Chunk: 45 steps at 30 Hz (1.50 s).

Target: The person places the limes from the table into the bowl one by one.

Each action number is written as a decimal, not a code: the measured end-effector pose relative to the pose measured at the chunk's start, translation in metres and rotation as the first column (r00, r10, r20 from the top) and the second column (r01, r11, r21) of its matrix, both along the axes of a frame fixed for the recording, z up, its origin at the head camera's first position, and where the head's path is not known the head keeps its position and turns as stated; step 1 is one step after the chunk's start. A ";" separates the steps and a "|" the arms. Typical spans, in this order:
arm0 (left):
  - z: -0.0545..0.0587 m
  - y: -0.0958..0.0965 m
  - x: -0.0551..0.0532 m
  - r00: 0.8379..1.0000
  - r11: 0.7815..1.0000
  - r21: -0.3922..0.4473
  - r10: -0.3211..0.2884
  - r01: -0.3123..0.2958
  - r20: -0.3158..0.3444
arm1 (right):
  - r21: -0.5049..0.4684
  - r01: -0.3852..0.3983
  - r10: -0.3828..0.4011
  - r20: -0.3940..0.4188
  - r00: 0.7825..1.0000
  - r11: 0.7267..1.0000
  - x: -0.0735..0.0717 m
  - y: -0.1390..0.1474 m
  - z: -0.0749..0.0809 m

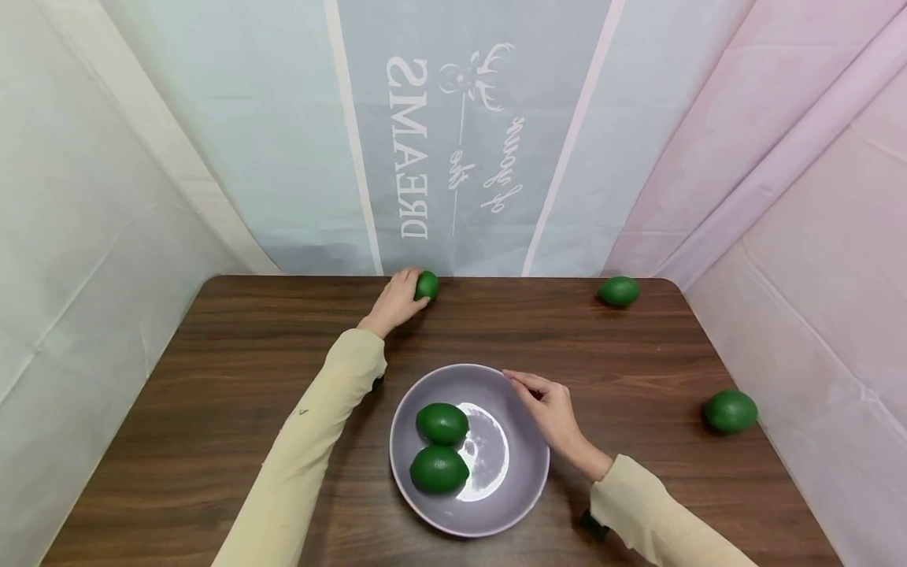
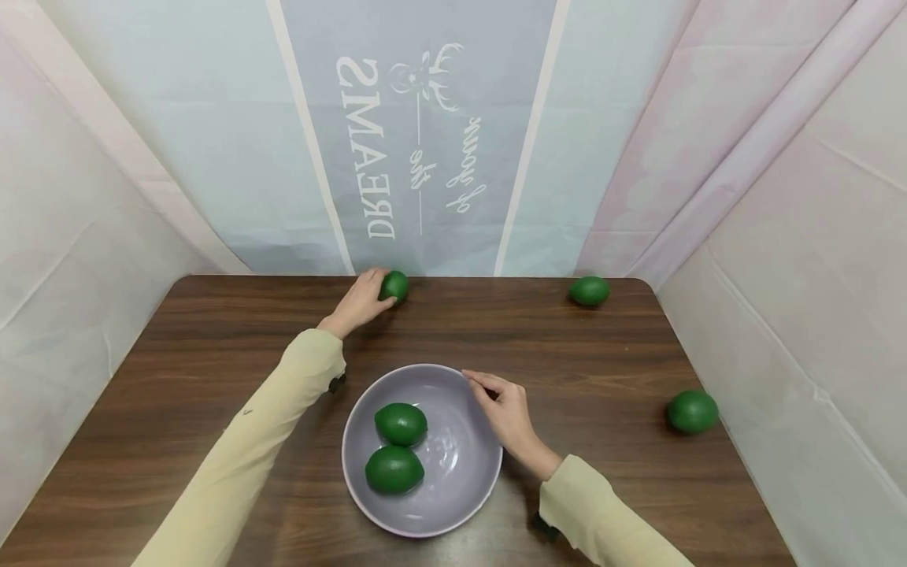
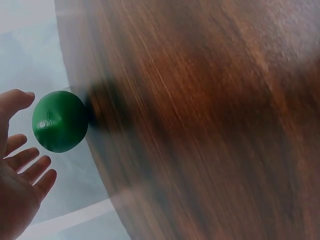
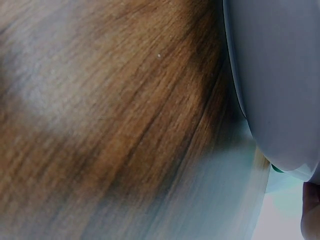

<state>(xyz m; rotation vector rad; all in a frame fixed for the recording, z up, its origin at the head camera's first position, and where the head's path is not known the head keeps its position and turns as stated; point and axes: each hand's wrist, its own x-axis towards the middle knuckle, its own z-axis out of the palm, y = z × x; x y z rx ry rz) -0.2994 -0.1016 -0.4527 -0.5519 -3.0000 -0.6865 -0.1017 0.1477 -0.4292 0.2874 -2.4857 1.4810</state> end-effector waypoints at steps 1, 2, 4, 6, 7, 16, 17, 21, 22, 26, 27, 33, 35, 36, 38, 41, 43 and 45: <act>0.000 0.001 0.000 1.000 1.000 -0.002 -0.001 0.001 0.002 | 0.000 0.001 -0.001 0.001 1.000 1.000 0.000 0.000 0.000; -0.001 0.001 -0.001 1.000 1.000 -0.006 -0.003 0.003 0.003 | 0.000 0.002 -0.002 0.000 1.000 1.000 0.000 0.000 0.000; -0.001 0.003 -0.002 1.000 1.000 -0.015 -0.007 0.007 0.005 | 0.001 0.004 -0.004 -0.002 1.000 1.000 0.000 -0.001 0.000; -0.002 0.004 -0.003 1.000 0.999 -0.031 -0.008 0.008 0.003 | 0.000 0.002 -0.002 -0.001 1.000 1.000 0.000 -0.001 0.000; -0.002 0.004 -0.003 1.000 0.999 -0.037 -0.007 0.007 0.000 | 0.000 0.000 0.000 -0.002 1.000 1.000 0.000 -0.001 0.000; -0.004 0.008 -0.007 1.000 0.997 -0.072 0.004 -0.003 0.009 | 0.000 0.004 -0.004 0.000 1.000 1.000 0.001 -0.001 0.001; -0.005 0.009 -0.007 1.000 0.997 -0.076 0.005 -0.004 0.012 | 0.000 0.003 -0.003 -0.002 1.000 1.000 0.000 -0.001 0.001; -0.008 0.008 -0.009 1.000 0.995 -0.095 0.007 -0.007 0.005 | 0.001 -0.002 0.002 -0.009 1.000 1.000 0.000 -0.001 0.000; -0.009 0.008 -0.009 1.000 0.995 -0.097 0.008 -0.008 0.002 | -0.003 -0.007 0.006 -0.009 1.000 1.000 0.000 -0.001 0.000; -0.011 0.008 -0.009 1.000 0.995 -0.101 0.018 -0.017 0.011 | -0.008 -0.021 0.021 -0.006 1.000 1.000 -0.001 -0.001 0.000; -0.012 0.008 -0.009 1.000 0.995 -0.103 0.019 -0.017 0.019 | -0.010 -0.022 0.022 -0.004 1.000 1.000 -0.001 -0.002 0.000; -0.011 0.011 -0.008 0.998 0.999 -0.051 -0.008 0.011 0.059 | -0.003 -0.015 0.015 -0.007 1.000 1.000 -0.001 -0.002 0.000; -0.010 0.012 -0.007 0.997 0.999 -0.031 -0.022 0.024 0.069 | 0.000 -0.015 0.015 -0.012 1.000 1.000 0.000 -0.002 0.000; -0.010 0.013 -0.007 0.997 0.999 -0.027 -0.028 0.030 0.073 | 0.001 -0.015 0.015 -0.014 1.000 1.000 0.000 -0.002 0.000; -0.011 0.013 -0.006 0.995 0.999 -0.023 -0.037 0.039 0.089 | 0.004 -0.014 0.015 -0.016 1.000 1.000 0.000 -0.001 0.000; -0.012 0.014 -0.004 0.994 0.998 -0.026 -0.051 0.054 0.094 | 0.008 -0.012 0.012 -0.018 1.000 1.000 0.000 -0.001 -0.001; -0.013 0.015 -0.004 0.994 0.997 -0.029 -0.062 0.065 0.093 | 0.009 -0.012 0.012 -0.020 1.000 1.000 0.000 0.000 -0.002; -0.013 0.015 -0.003 0.993 0.997 -0.033 -0.072 0.076 0.092 | 0.005 -0.013 0.013 -0.023 1.000 1.000 0.001 0.000 -0.002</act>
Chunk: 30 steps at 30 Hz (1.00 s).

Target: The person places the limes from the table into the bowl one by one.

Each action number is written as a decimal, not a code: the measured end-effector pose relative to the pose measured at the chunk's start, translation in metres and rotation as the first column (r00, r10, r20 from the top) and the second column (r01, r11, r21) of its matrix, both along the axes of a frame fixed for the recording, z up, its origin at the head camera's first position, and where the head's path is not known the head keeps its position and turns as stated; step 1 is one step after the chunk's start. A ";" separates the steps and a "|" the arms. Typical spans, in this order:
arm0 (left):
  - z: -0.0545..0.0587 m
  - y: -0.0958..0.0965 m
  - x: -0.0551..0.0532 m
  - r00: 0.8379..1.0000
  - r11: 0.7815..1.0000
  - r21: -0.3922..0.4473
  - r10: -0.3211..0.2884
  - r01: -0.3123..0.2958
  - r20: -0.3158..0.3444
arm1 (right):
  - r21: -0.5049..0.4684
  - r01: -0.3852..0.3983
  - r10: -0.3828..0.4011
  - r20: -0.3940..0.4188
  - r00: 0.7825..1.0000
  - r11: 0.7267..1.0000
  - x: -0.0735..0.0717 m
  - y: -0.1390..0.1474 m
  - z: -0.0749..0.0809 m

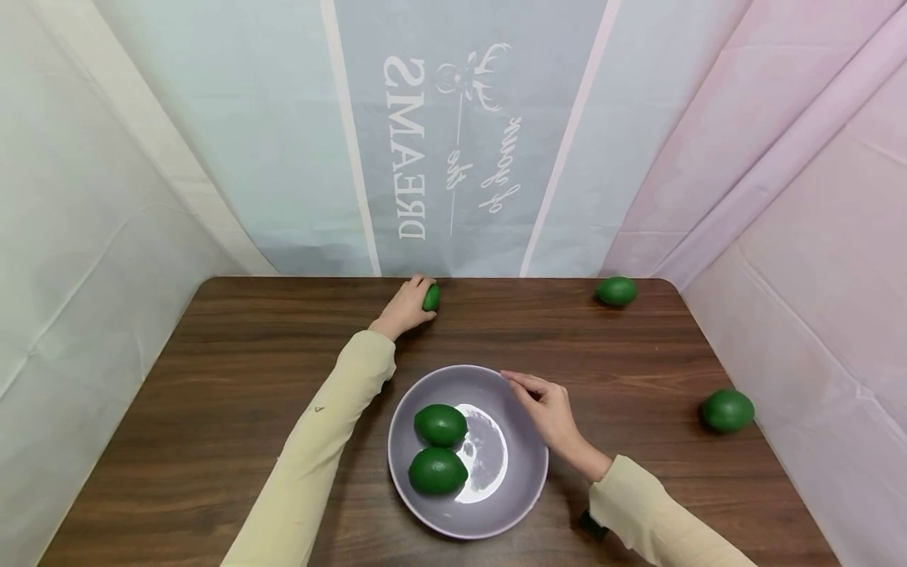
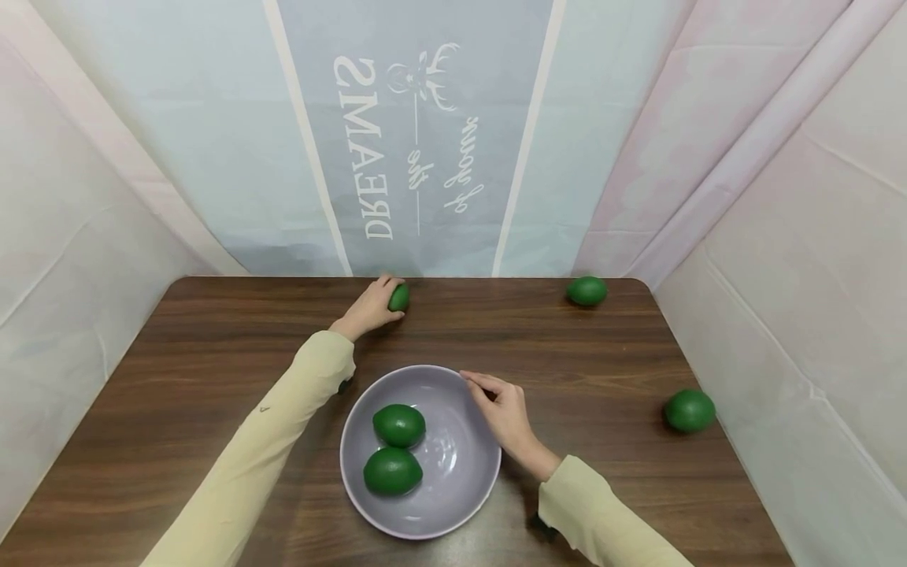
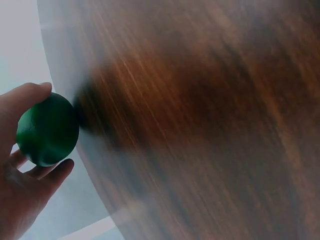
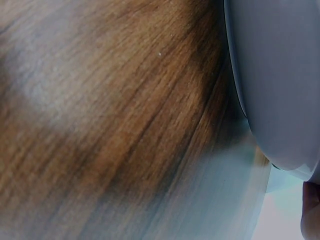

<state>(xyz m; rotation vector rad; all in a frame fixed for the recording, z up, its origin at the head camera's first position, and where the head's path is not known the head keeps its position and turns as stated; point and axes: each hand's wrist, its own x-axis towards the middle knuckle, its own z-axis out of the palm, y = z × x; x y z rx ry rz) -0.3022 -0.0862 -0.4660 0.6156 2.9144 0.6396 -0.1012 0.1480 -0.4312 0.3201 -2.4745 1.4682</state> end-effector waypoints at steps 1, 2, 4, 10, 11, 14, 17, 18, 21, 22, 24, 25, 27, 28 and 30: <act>0.000 0.000 0.000 1.000 1.000 -0.003 -0.004 0.004 0.005 | -0.002 0.000 0.000 -0.002 1.000 1.000 0.000 0.000 0.000; 0.000 0.001 0.001 1.000 1.000 -0.007 -0.009 0.009 0.009 | -0.003 -0.001 0.001 -0.003 1.000 1.000 0.000 0.000 0.000; -0.001 0.001 0.001 1.000 1.000 -0.014 -0.015 0.016 0.022 | -0.006 -0.003 0.003 -0.006 1.000 1.000 0.000 0.000 0.000; -0.007 0.001 0.003 0.998 0.999 -0.012 -0.041 0.041 0.048 | -0.006 0.002 -0.002 -0.001 1.000 1.000 0.000 0.001 0.000; -0.008 0.001 0.003 0.998 0.999 -0.010 -0.043 0.043 0.050 | -0.005 0.002 -0.002 -0.001 1.000 1.000 0.000 0.001 -0.001; -0.009 0.000 0.004 0.997 0.999 -0.004 -0.039 0.039 0.060 | -0.005 0.003 -0.003 0.000 1.000 1.000 0.000 0.001 -0.001; -0.009 -0.001 0.005 0.997 0.999 0.000 -0.032 0.032 0.073 | -0.008 0.002 -0.002 0.002 1.000 1.000 0.000 0.001 -0.001; -0.009 -0.001 0.006 0.997 1.000 0.002 -0.029 0.029 0.076 | -0.008 0.002 -0.002 0.002 1.000 1.000 0.000 0.001 -0.001; -0.008 -0.001 0.008 0.996 1.000 0.009 -0.022 0.022 0.084 | -0.009 0.001 -0.001 0.003 1.000 1.000 0.001 0.001 -0.001; -0.008 -0.001 0.009 0.996 1.000 0.011 -0.020 0.019 0.085 | -0.007 0.001 -0.001 0.002 1.000 1.000 0.001 0.001 -0.001; -0.007 -0.002 0.011 0.996 1.000 0.009 -0.016 0.015 0.084 | -0.006 -0.001 0.001 0.001 1.000 1.000 0.001 0.001 -0.001; -0.007 -0.002 0.011 0.996 1.000 0.012 -0.015 0.014 0.084 | -0.005 -0.001 0.001 -0.001 1.000 1.000 0.001 0.001 -0.001; -0.007 -0.002 0.013 0.997 1.000 0.012 -0.016 0.015 0.081 | -0.005 -0.002 0.002 -0.004 1.000 1.000 0.001 0.001 -0.002; -0.007 -0.003 0.013 0.997 1.000 0.013 -0.019 0.018 0.079 | -0.005 -0.002 0.002 -0.006 1.000 1.000 0.001 0.001 -0.002; -0.007 -0.003 0.014 0.997 1.000 0.015 -0.025 0.023 0.075 | -0.006 -0.003 0.003 -0.008 1.000 1.000 0.001 0.001 -0.001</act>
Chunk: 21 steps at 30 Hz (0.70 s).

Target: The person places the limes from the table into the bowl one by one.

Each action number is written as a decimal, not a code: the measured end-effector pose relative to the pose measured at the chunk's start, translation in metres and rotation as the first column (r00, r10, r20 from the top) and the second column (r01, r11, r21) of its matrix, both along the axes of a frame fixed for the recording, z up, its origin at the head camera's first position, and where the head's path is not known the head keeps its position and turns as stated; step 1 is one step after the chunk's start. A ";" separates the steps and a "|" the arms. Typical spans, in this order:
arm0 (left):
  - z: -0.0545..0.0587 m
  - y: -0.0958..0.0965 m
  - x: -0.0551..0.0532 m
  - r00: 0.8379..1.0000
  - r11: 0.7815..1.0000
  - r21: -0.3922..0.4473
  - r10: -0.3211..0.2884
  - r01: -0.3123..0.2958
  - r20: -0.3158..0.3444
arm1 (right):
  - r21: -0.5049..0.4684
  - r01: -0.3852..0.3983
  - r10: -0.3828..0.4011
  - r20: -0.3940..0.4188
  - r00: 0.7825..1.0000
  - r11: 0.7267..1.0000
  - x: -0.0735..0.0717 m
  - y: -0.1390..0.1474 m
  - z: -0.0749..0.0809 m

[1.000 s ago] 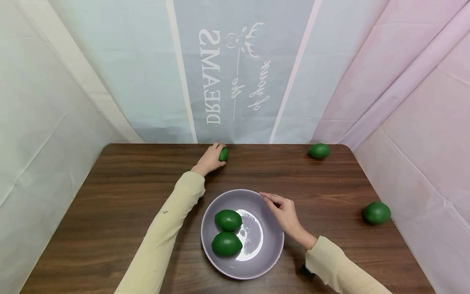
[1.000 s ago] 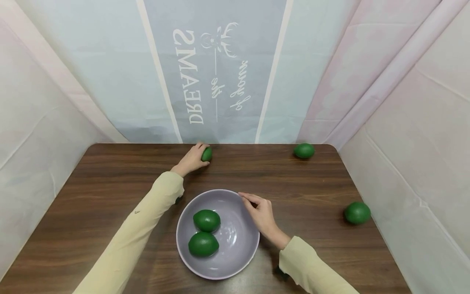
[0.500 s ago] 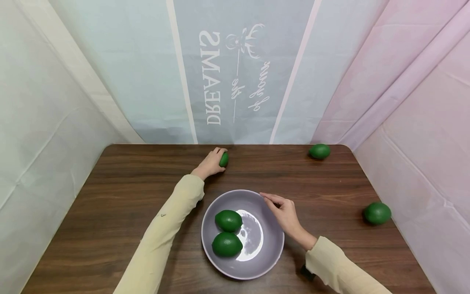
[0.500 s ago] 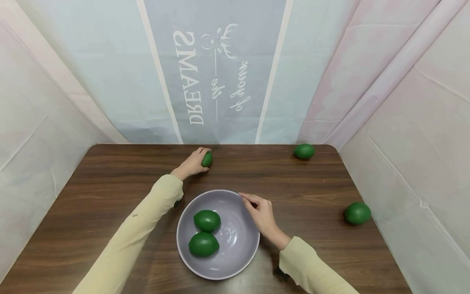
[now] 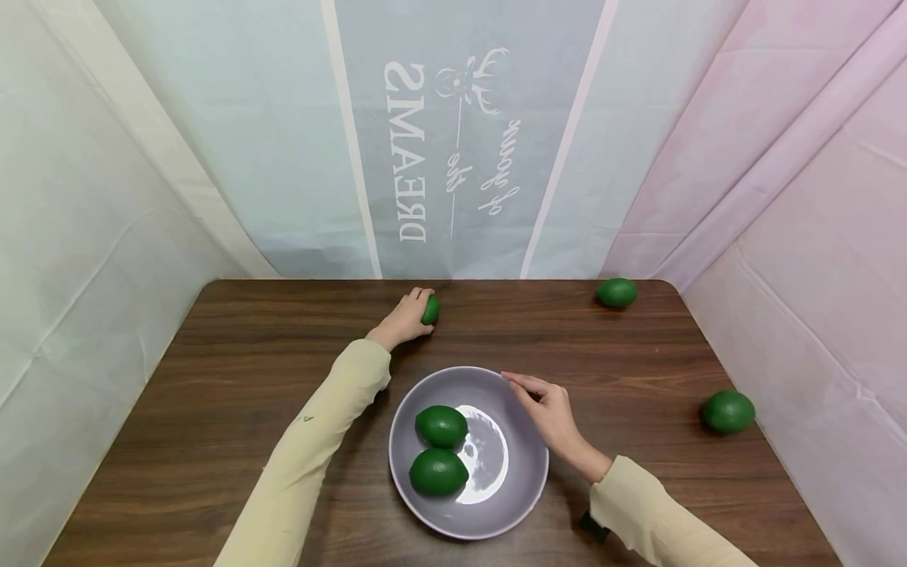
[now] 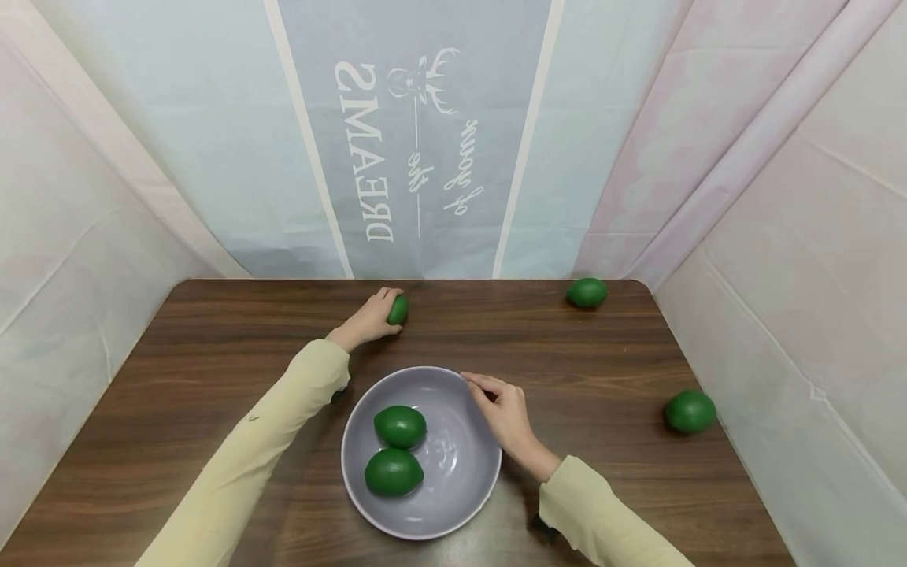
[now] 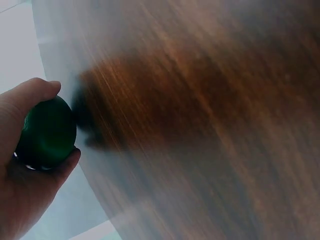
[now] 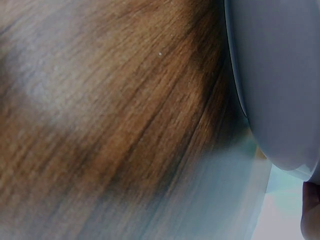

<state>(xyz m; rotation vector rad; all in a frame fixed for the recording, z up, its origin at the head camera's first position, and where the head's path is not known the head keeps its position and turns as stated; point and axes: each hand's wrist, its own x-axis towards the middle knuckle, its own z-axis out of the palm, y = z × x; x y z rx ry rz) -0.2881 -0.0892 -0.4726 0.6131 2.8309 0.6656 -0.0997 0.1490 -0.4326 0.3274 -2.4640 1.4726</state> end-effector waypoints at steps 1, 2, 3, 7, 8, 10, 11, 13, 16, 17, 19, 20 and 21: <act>0.000 0.000 0.000 1.000 1.000 0.000 -0.004 0.004 0.000 | 0.000 0.001 -0.001 -0.001 1.000 1.000 0.000 0.000 0.000; 0.000 0.000 0.001 1.000 1.000 -0.001 -0.009 0.009 -0.001 | -0.001 0.001 -0.001 0.000 1.000 1.000 0.000 0.000 0.000; 0.000 0.000 0.001 1.000 1.000 -0.001 -0.014 0.014 -0.001 | -0.001 0.001 -0.001 0.000 1.000 1.000 0.000 0.000 0.000; 0.000 0.000 0.003 0.999 0.999 0.002 -0.035 0.035 -0.009 | -0.002 0.004 -0.004 0.005 1.000 1.000 0.000 0.000 0.001; 0.001 0.000 0.003 0.999 0.999 0.003 -0.039 0.040 -0.013 | -0.001 0.005 -0.005 0.006 1.000 1.000 0.000 -0.001 0.001; 0.002 0.000 0.004 0.999 0.999 0.006 -0.048 0.048 -0.021 | 0.002 0.006 -0.006 0.007 1.000 1.000 0.000 -0.001 0.002; 0.003 0.000 0.004 0.998 0.999 0.005 -0.053 0.053 -0.024 | 0.004 0.007 -0.007 0.009 1.000 1.000 0.000 -0.001 0.002; 0.005 0.001 0.005 0.997 0.998 0.004 -0.067 0.067 -0.031 | 0.007 0.009 -0.009 0.010 1.000 1.000 -0.001 -0.001 0.003; 0.008 0.001 0.007 0.995 0.996 -0.002 -0.087 0.087 -0.038 | 0.009 0.010 -0.010 0.013 1.000 1.000 -0.001 -0.001 0.003; 0.009 0.002 0.008 0.995 0.995 -0.002 -0.095 0.095 -0.041 | 0.008 0.009 -0.009 0.013 1.000 1.000 -0.001 -0.001 0.003; 0.012 0.002 0.009 0.993 0.994 0.006 -0.108 0.108 -0.050 | 0.007 0.009 -0.009 0.011 1.000 1.000 -0.002 0.000 0.003; 0.013 0.002 0.010 0.992 0.993 0.009 -0.114 0.114 -0.055 | 0.006 0.008 -0.008 0.010 1.000 1.000 -0.002 0.000 0.004; 0.014 0.002 0.010 0.991 0.992 0.013 -0.121 0.122 -0.062 | 0.005 0.007 -0.008 0.009 1.000 1.000 -0.002 0.000 0.004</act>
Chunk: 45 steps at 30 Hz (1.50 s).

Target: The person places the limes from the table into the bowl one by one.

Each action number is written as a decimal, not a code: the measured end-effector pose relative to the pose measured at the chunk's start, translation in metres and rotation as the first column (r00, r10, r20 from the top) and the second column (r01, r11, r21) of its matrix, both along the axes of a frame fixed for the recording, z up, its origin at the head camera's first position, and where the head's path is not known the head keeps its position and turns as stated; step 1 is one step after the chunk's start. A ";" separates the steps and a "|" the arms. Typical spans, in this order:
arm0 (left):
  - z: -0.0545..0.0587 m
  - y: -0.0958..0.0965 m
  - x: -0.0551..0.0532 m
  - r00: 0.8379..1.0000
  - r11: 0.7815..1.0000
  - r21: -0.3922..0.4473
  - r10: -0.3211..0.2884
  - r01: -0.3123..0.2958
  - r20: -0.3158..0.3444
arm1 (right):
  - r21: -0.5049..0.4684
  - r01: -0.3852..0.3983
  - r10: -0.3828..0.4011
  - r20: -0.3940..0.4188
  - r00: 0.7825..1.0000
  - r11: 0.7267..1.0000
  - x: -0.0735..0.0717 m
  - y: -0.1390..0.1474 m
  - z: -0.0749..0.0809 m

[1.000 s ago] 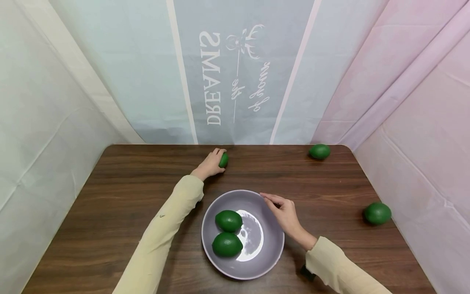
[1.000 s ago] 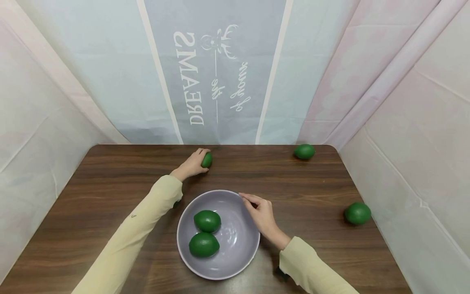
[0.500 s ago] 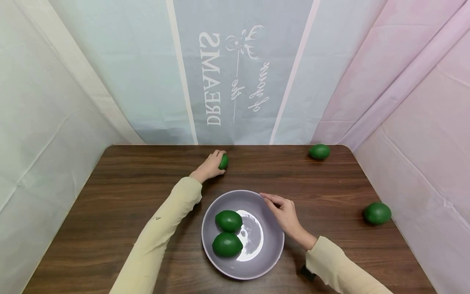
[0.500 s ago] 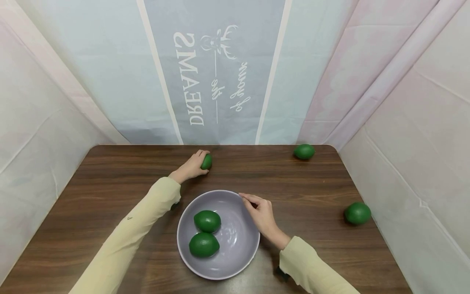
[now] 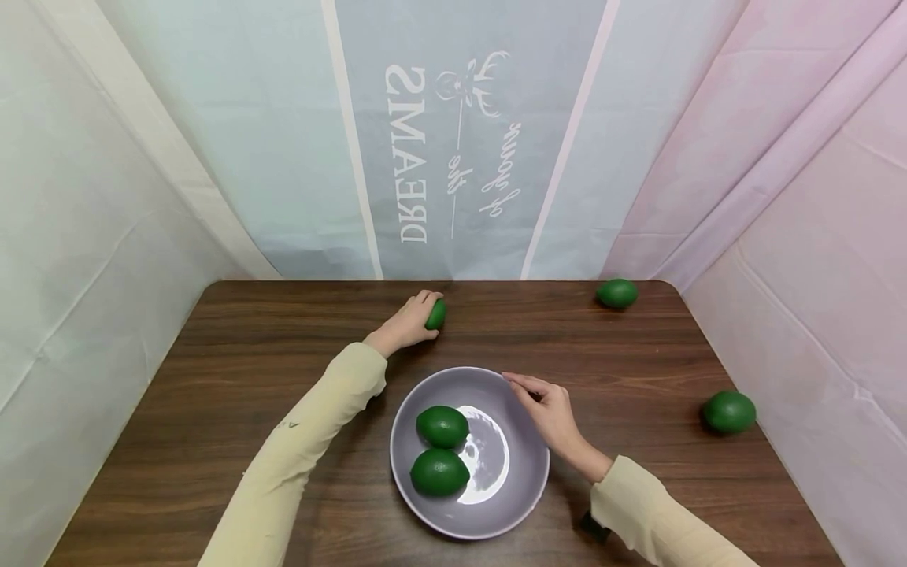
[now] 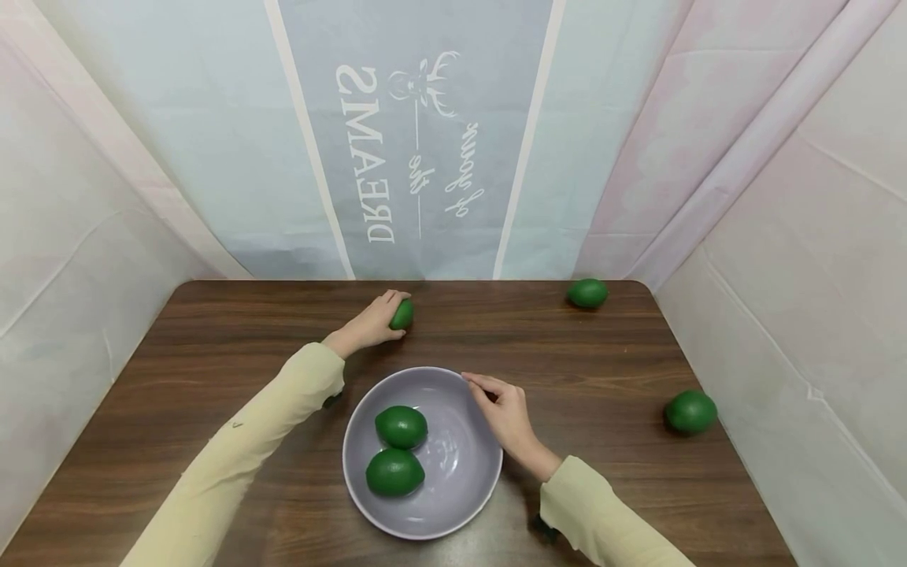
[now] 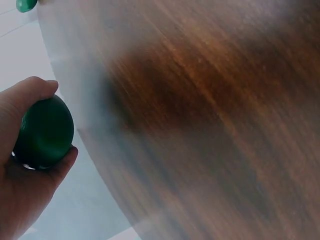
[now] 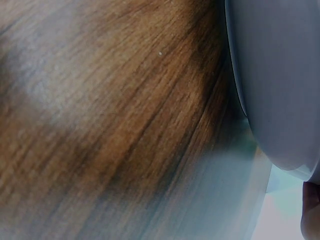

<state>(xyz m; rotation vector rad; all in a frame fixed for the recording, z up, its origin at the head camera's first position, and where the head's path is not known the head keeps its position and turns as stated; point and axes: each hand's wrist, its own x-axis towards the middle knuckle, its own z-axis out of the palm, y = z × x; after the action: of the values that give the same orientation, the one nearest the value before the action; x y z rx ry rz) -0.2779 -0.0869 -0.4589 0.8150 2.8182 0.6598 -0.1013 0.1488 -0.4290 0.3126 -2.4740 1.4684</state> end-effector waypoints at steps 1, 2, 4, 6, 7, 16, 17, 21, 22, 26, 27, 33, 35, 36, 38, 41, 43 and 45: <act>0.001 0.000 0.000 1.000 1.000 0.005 -0.008 0.008 -0.008 | 0.000 0.000 0.000 -0.002 1.000 1.000 0.000 0.000 0.000; 0.001 0.000 0.001 1.000 1.000 0.007 -0.015 0.015 -0.016 | 0.000 -0.001 0.001 -0.004 1.000 1.000 0.000 0.000 0.000; 0.002 0.001 0.002 0.999 1.000 0.009 -0.027 0.027 -0.035 | 0.002 -0.003 0.003 -0.005 1.000 1.000 -0.001 0.001 0.000; 0.003 0.001 0.002 0.998 0.999 0.008 -0.037 0.037 -0.050 | 0.004 -0.006 0.006 -0.006 1.000 1.000 -0.001 0.001 0.000; 0.003 0.001 0.003 0.998 0.999 0.010 -0.041 0.042 -0.057 | 0.005 -0.007 0.008 -0.005 1.000 1.000 -0.001 0.001 0.000; 0.012 0.000 0.008 0.994 0.997 0.028 -0.074 0.076 -0.081 | 0.006 -0.006 0.006 0.011 1.000 1.000 -0.002 0.002 0.002; 0.012 -0.001 0.009 0.993 0.996 0.029 -0.079 0.081 -0.086 | 0.006 -0.006 0.006 0.012 1.000 1.000 -0.002 0.002 0.002; 0.015 -0.002 0.011 0.991 0.995 0.029 -0.094 0.098 -0.093 | 0.003 -0.007 0.007 0.015 1.000 1.000 -0.002 0.002 0.003; 0.016 -0.002 0.012 0.991 0.995 0.027 -0.097 0.100 -0.094 | 0.002 -0.006 0.006 0.015 1.000 1.000 -0.002 0.002 0.004; 0.021 -0.002 0.015 0.990 0.994 0.023 -0.104 0.107 -0.095 | 0.009 -0.007 0.007 0.015 1.000 1.000 -0.003 0.002 0.005; 0.022 -0.002 0.016 0.990 0.994 0.023 -0.106 0.109 -0.097 | 0.010 -0.006 0.006 0.016 1.000 1.000 -0.003 0.003 0.006; 0.028 0.000 0.020 0.986 0.991 0.024 -0.128 0.131 -0.106 | 0.012 -0.004 0.004 0.021 1.000 1.000 -0.003 0.003 0.005; 0.029 0.000 0.021 0.985 0.990 0.015 -0.137 0.139 -0.109 | 0.011 -0.003 0.003 0.020 1.000 1.000 -0.002 0.003 0.005; 0.029 0.000 0.021 0.984 0.990 0.009 -0.140 0.142 -0.112 | 0.012 -0.003 0.003 0.020 1.000 1.000 -0.002 0.003 0.005; 0.030 -0.001 0.023 0.981 0.988 0.006 -0.150 0.152 -0.122 | 0.013 -0.003 0.003 0.018 1.000 1.000 -0.002 0.003 0.004; 0.030 -0.001 0.024 0.978 0.986 0.010 -0.161 0.164 -0.136 | 0.013 -0.003 0.003 0.015 1.000 1.000 -0.001 0.003 0.004; 0.031 -0.001 0.026 0.975 0.985 0.015 -0.167 0.171 -0.144 | 0.014 -0.004 0.003 0.013 1.000 1.000 -0.001 0.002 0.003; 0.032 -0.001 0.028 0.974 0.984 0.017 -0.171 0.175 -0.148 | 0.013 -0.005 0.005 0.010 1.000 1.000 -0.001 0.002 0.003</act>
<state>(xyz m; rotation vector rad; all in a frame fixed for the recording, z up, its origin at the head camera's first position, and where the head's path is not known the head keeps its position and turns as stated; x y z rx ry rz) -0.2501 -0.0881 -0.4267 1.1432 2.8251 0.6419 -0.1021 0.1513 -0.4259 0.3143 -2.4934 1.4602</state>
